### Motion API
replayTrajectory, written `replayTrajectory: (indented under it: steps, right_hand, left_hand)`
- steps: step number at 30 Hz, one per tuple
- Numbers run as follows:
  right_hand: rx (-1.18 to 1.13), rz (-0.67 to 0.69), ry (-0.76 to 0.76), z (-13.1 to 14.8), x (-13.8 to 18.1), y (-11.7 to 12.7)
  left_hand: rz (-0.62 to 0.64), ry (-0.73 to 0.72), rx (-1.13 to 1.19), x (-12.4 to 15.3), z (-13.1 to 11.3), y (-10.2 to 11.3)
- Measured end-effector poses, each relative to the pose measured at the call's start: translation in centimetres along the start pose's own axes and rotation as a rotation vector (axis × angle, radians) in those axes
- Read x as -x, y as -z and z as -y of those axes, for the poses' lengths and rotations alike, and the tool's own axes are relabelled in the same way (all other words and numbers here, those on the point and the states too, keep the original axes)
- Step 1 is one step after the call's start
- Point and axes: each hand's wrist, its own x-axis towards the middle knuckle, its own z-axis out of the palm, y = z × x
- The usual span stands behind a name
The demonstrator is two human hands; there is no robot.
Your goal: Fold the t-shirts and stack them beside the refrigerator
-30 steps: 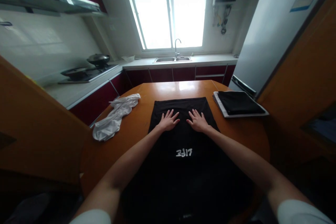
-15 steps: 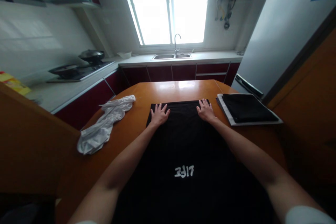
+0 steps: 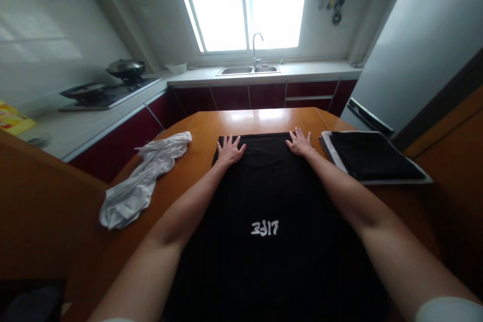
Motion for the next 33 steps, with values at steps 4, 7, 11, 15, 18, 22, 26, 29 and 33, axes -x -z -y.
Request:
replayTrajectory:
  steps: [4, 7, 11, 15, 18, 22, 26, 29, 33]
  right_hand:
    - [-0.038, -0.131, 0.108, 3.7, 1.8, -0.2]
    - [-0.049, 0.004, 0.218, 6.0, 4.3, -1.4]
    - [-0.066, 0.026, 0.216, 6.8, 6.0, -1.8]
    - [-0.073, 0.008, 0.234, 6.3, 6.9, -0.5]
    - [-0.083, 0.085, 0.239, 5.9, 8.4, 0.9]
    - [-0.151, -0.055, 0.226, 5.7, 13.6, 3.0]
    - [-0.196, -0.058, 0.288, 5.6, 23.0, 3.5]
    - [-0.189, -0.016, 0.336, 5.3, 30.3, 2.3]
    - [-0.132, -0.001, 0.365, 4.7, 36.5, 0.2]
  left_hand:
    - [-0.057, -0.292, 0.016, 1.8, -3.9, -0.5]
    - [0.087, -0.405, -0.001, 3.3, -6.1, -1.2]
    - [0.120, -0.391, -0.012, 4.0, -6.6, -1.2]
    - [0.140, -0.386, 0.009, 4.4, -6.3, -0.2]
    - [0.089, -0.366, 0.042, 5.7, -6.0, 1.1]
    - [-0.003, -0.368, 0.102, 10.7, -4.5, 3.5]
    - [0.090, -0.432, 0.074, 20.4, -2.2, 4.9]
    - [0.183, -0.538, 0.091, 28.2, -1.1, 4.5]
    - [0.202, -0.519, 0.057, 34.6, -1.0, 3.1]
